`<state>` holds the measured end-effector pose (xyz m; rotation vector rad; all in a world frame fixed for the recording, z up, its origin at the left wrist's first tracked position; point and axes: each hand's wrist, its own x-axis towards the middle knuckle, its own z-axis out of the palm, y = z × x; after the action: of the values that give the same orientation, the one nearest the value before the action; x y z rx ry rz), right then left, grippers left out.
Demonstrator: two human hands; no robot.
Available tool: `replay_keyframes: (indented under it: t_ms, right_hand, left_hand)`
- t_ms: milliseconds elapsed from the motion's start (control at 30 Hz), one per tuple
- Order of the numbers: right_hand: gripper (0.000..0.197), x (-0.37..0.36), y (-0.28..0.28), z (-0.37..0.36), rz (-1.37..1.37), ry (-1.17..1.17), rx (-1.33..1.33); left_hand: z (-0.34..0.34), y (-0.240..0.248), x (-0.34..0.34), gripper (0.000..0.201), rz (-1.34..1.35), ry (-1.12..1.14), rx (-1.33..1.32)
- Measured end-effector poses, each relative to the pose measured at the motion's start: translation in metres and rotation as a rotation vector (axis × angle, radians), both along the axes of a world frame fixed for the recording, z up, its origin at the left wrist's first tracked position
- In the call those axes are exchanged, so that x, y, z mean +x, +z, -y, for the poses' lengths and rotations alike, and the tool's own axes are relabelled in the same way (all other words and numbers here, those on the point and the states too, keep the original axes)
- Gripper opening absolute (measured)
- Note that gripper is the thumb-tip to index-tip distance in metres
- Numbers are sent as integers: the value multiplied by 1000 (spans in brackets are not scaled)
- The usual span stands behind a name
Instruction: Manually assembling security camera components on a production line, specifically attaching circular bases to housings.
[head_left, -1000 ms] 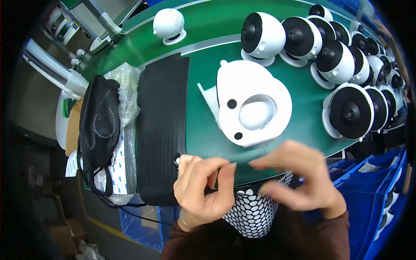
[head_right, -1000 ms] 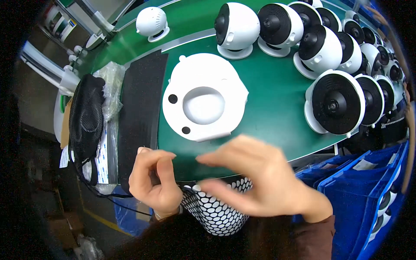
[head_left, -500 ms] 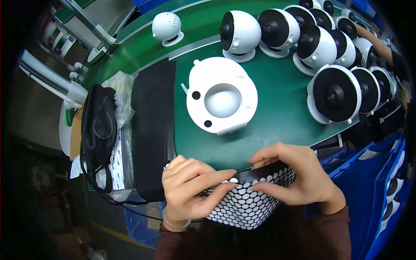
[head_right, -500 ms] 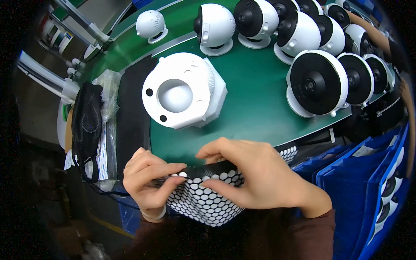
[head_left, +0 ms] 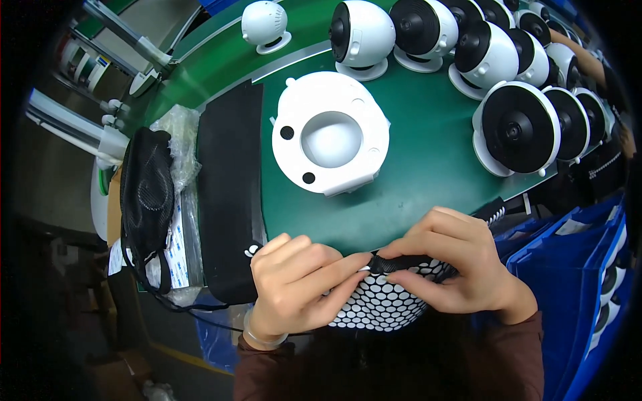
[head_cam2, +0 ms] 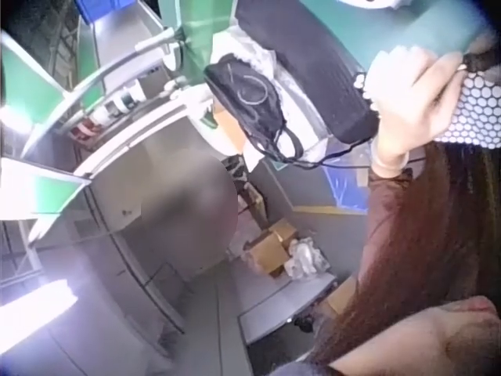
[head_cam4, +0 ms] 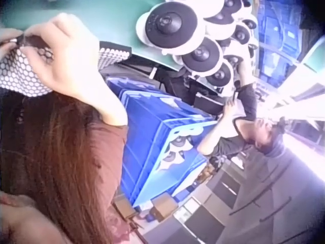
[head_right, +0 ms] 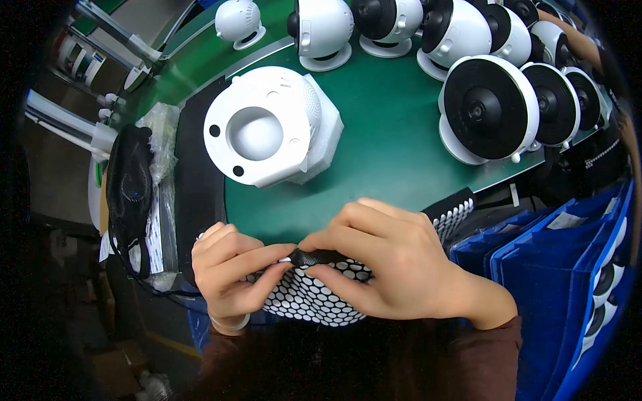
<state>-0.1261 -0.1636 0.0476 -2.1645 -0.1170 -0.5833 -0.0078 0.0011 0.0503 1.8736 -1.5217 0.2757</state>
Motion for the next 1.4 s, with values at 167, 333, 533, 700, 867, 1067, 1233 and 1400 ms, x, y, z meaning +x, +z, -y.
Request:
replay_keyframes:
  t_ms: [167,333,533,700,867,1067,1233,1400]
  right_hand:
    - [26,2,-3,1,-2,9,-12]
    - [21,2,-11,4,79,92,56]
    - [21,1,0,6,66,-19,-32]
    - [21,2,1,4,118,-46,-117]
    - [21,8,6,2,90,-70,-186]
    - [20,13,15,2,29,-45,-223]
    - [19,19,9,1,68,-37,-257]
    - [16,24,10,-1,128,-46,-309]
  left_hand:
    - [-3,-1,2,25,41,-40,-49]
    - [-3,-8,2,21,-187,-65,-92]
    - [1,-3,-5,21,-164,-3,-70]
    - [-5,1,-8,28,86,29,-23]
    - [-1,8,-12,27,207,93,54]
    - [-1,7,-12,25,180,119,64]
    - [2,6,-5,22,125,127,55]
    - [-1,3,5,23,142,104,31]
